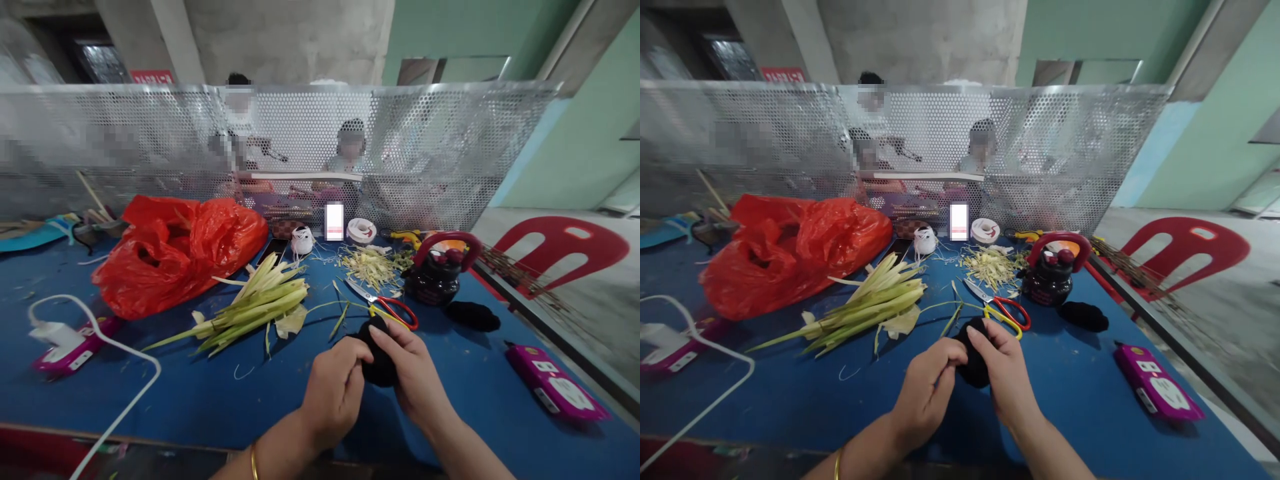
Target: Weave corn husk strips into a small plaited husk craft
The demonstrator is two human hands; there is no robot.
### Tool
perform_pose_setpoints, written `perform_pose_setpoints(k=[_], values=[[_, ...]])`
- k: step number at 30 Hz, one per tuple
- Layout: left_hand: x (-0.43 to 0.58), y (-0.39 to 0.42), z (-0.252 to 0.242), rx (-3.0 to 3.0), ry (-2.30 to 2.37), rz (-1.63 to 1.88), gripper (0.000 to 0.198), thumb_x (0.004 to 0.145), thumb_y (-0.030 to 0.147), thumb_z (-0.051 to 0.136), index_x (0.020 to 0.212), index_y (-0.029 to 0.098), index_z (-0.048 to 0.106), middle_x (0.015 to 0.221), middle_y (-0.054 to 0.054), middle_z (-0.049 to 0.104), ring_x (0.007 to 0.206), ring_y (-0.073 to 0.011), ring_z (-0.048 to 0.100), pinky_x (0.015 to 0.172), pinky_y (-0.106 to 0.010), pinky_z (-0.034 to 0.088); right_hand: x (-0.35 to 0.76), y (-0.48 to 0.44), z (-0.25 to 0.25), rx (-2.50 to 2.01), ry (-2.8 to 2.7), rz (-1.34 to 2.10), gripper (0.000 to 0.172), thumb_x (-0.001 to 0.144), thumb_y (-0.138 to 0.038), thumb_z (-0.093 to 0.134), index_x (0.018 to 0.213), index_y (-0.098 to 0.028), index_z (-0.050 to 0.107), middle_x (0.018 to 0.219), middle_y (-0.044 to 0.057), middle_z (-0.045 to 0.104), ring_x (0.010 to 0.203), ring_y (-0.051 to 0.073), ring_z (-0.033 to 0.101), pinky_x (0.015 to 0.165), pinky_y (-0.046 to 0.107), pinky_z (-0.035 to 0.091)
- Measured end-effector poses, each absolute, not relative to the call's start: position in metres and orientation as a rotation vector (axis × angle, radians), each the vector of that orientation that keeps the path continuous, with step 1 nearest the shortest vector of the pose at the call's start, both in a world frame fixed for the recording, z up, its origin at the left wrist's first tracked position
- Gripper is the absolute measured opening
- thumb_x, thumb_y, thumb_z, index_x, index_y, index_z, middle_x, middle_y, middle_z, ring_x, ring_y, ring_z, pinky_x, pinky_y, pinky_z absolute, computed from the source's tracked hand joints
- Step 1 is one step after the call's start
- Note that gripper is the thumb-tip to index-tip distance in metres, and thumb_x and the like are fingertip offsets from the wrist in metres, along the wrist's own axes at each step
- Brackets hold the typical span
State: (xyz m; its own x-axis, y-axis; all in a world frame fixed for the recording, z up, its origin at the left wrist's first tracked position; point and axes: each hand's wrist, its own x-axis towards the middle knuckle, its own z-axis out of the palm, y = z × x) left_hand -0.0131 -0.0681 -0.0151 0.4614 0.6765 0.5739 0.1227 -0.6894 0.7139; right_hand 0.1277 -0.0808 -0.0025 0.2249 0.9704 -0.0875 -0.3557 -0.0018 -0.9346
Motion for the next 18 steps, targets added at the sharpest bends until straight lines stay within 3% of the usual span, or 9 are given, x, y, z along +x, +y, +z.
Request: perform_pose_setpoints(k=[6, 9, 14, 18], values=[[-0.015, -0.062, -0.019, 2.682, 0.705, 0.96, 0.027, 0.085, 0.01, 0.041, 0.106, 0.018, 0.057, 0.092, -0.008, 0.069, 0.073, -0.02, 0.06, 0.063, -0.032, 0.042, 0.13, -0.084, -0.007, -1.259, -1.184, 0.813, 0.023, 0.082, -0.037, 0.068, 0.071, -0.017, 0.068, 0.069, 0.0, 0.064, 0.066, 0.015, 0.056, 0.063, 0.023, 0.047], [-0.01, -0.057, -0.022, 2.771, 0.817, 0.914, 0.021, 0.086, 0.013, 0.043, 0.097, 0.018, 0.06, 0.092, -0.008, 0.069, 0.078, -0.0223, 0.059, 0.067, -0.035, 0.041, 0.127, -0.088, -0.004, -1.256, -1.35, 0.685, 0.02, 0.086, -0.034, 0.062, 0.075, -0.018, 0.068, 0.072, 0.001, 0.067, 0.068, 0.016, 0.06, 0.064, 0.022, 0.05], [0.0, -0.049, -0.014, 2.356, 1.019, 1.102, 0.015, 0.081, 0.018, 0.049, 0.071, 0.017, 0.06, 0.072, -0.006, 0.064, 0.068, -0.0207, 0.055, 0.064, -0.034, 0.04, 0.112, -0.099, -0.002, -1.164, -1.595, 0.385, 0.02, 0.092, -0.024, 0.053, 0.078, -0.019, 0.066, 0.066, 0.001, 0.064, 0.061, 0.015, 0.062, 0.06, 0.02, 0.051], [0.001, -0.048, 0.007, 1.647, 0.824, 1.066, 0.014, 0.079, 0.02, 0.054, 0.07, 0.016, 0.064, 0.071, -0.002, 0.063, 0.068, -0.0172, 0.054, 0.063, -0.027, 0.04, 0.107, -0.103, -0.008, -1.074, -1.625, 0.201, 0.019, 0.091, -0.017, 0.051, 0.09, -0.017, 0.069, 0.069, 0.003, 0.068, 0.061, 0.015, 0.067, 0.065, 0.02, 0.056]])
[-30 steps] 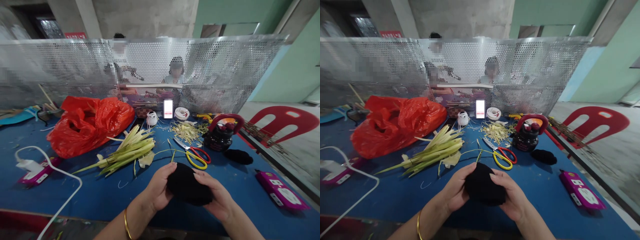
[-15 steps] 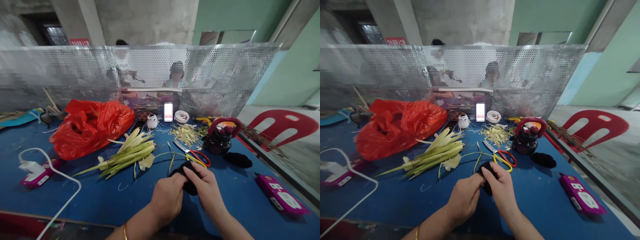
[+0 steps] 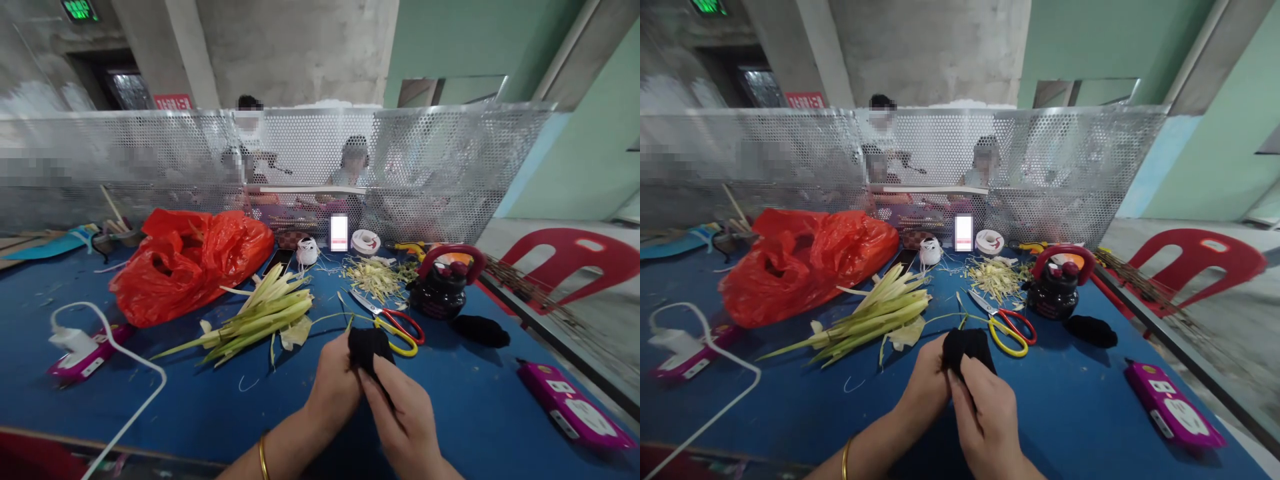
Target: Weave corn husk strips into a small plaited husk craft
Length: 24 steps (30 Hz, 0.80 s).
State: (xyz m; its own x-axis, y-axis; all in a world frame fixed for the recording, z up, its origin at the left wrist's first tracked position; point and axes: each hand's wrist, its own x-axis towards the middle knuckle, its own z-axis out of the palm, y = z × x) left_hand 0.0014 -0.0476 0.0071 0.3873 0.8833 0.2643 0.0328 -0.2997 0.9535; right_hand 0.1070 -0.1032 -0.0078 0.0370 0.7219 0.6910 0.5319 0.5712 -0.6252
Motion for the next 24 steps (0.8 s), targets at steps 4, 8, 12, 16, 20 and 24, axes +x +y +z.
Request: perform_pose_setpoints(k=[4, 8, 12, 16, 20, 24], values=[[0.003, -0.054, 0.022, 1.005, 0.621, 0.93, 0.018, 0.073, 0.016, 0.059, 0.086, 0.015, 0.072, 0.075, -0.003, 0.067, 0.075, -0.0185, 0.06, 0.073, -0.028, 0.045, 0.11, -0.099, -0.015, -1.07, -1.536, 0.141, 0.025, 0.089, -0.015, 0.055, 0.11, -0.017, 0.07, 0.097, 0.008, 0.077, 0.087, 0.02, 0.075, 0.079, 0.021, 0.058], [0.007, -0.06, 0.018, 0.74, 0.573, 1.012, 0.025, 0.069, 0.012, 0.062, 0.091, 0.015, 0.073, 0.08, -0.005, 0.07, 0.076, -0.0179, 0.062, 0.076, -0.027, 0.046, 0.107, -0.099, -0.021, -1.055, -1.51, 0.2, 0.031, 0.091, -0.017, 0.056, 0.119, -0.021, 0.068, 0.108, 0.007, 0.076, 0.097, 0.022, 0.073, 0.082, 0.023, 0.059], [0.011, -0.055, 0.008, 0.779, 0.657, 1.14, 0.019, 0.065, 0.016, 0.073, 0.084, 0.016, 0.071, 0.076, -0.001, 0.068, 0.071, -0.0145, 0.058, 0.071, -0.024, 0.046, 0.103, -0.1, -0.023, -1.025, -1.583, 0.152, 0.032, 0.092, -0.021, 0.055, 0.122, -0.021, 0.067, 0.103, 0.008, 0.077, 0.088, 0.023, 0.076, 0.074, 0.022, 0.061], [0.011, -0.053, 0.007, 0.77, 0.706, 1.008, 0.019, 0.066, 0.031, 0.074, 0.064, 0.013, 0.066, 0.059, 0.0, 0.06, 0.059, -0.0135, 0.053, 0.059, -0.025, 0.044, 0.103, -0.098, -0.022, -1.039, -1.666, 0.172, 0.032, 0.091, -0.02, 0.056, 0.121, -0.016, 0.067, 0.107, 0.012, 0.076, 0.096, 0.024, 0.074, 0.082, 0.025, 0.059], [0.011, -0.058, 0.012, 0.674, 0.729, 0.911, 0.023, 0.069, 0.036, 0.072, 0.079, 0.014, 0.072, 0.068, -0.004, 0.068, 0.072, -0.0201, 0.064, 0.072, -0.031, 0.05, 0.103, -0.096, -0.02, -1.109, -1.573, 0.245, 0.028, 0.092, -0.022, 0.054, 0.115, -0.018, 0.07, 0.105, 0.01, 0.077, 0.095, 0.025, 0.074, 0.079, 0.026, 0.06], [0.011, -0.052, 0.017, 0.772, 0.627, 0.958, 0.025, 0.074, 0.037, 0.068, 0.089, 0.017, 0.073, 0.086, -0.007, 0.073, 0.09, -0.0249, 0.067, 0.086, -0.036, 0.051, 0.099, -0.094, -0.013, -1.069, -1.63, 0.187, 0.026, 0.093, -0.021, 0.052, 0.113, -0.017, 0.067, 0.094, 0.011, 0.078, 0.084, 0.023, 0.075, 0.07, 0.024, 0.06]])
